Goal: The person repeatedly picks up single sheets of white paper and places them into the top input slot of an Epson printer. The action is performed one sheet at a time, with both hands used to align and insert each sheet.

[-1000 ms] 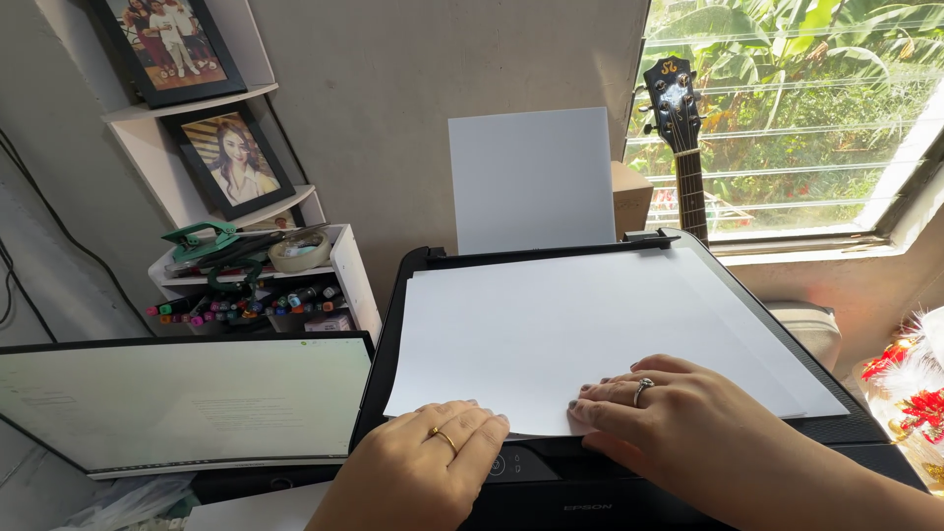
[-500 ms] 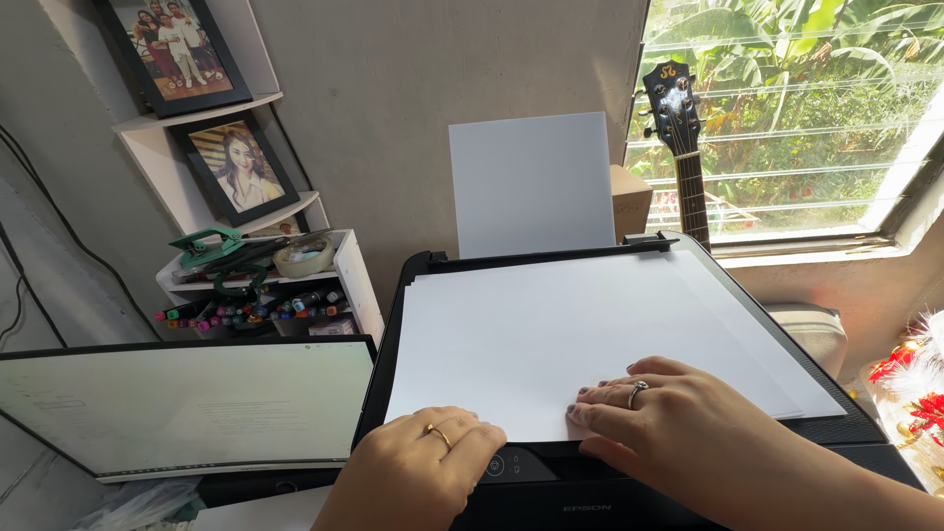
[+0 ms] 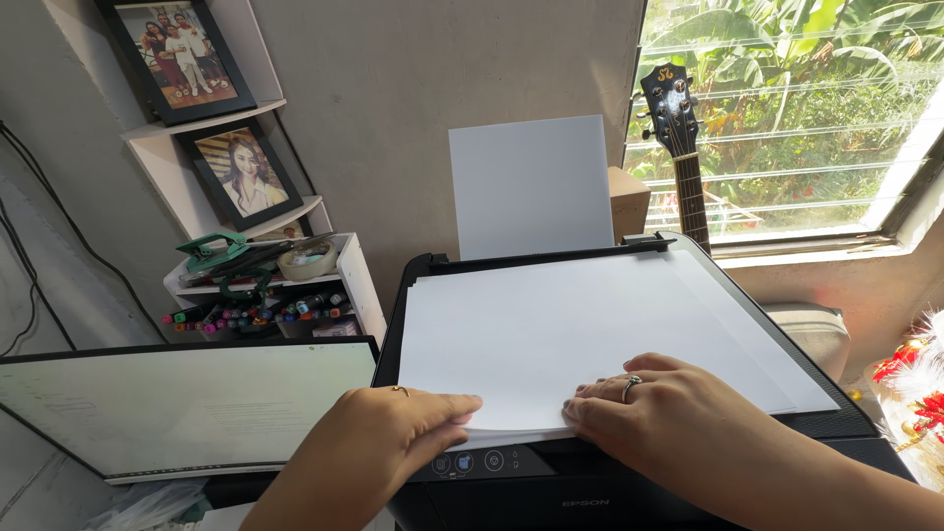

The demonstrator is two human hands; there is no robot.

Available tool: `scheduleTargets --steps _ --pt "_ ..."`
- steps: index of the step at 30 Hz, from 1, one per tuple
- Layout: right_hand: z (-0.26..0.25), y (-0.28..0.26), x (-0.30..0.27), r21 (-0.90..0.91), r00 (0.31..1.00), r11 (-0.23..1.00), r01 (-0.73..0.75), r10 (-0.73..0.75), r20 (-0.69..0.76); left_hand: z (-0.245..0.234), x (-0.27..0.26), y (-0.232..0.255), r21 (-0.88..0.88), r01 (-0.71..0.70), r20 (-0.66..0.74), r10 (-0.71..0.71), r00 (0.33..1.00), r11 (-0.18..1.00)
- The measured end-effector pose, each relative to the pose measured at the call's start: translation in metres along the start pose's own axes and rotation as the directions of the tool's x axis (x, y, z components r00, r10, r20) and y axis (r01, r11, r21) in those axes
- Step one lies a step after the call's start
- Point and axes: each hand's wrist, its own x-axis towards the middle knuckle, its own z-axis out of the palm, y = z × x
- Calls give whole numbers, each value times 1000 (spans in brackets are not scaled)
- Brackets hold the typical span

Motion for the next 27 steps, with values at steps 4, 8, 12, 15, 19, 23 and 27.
scheduleTargets --steps 4,8,12,15,19,23,27 --pt "6 -4 5 10 992 993 -119 118 43 -19 6 16 -41 163 90 -159 983 986" --pt "2 -6 7 -17 964 971 -238 238 119 -34 10 34 4 313 40 -313 949 950" --pt "-5 -8 13 -16 984 985 -173 172 -41 -39 13 46 24 -134 -278 136 951 991" --pt "-20 -4 18 -63 977 978 -201 195 -87 -41 18 51 84 -90 -358 114 927 992" --pt "-49 4 30 22 856 868 -497 494 -150 -42 39 49 312 -137 -627 312 714 940" --pt "-91 25 47 124 764 850 -512 516 -386 -45 62 29 380 -153 -798 407 444 912" --pt "-126 49 57 130 725 908 -398 398 -562 -40 105 -1 -283 -248 -785 -76 615 926"
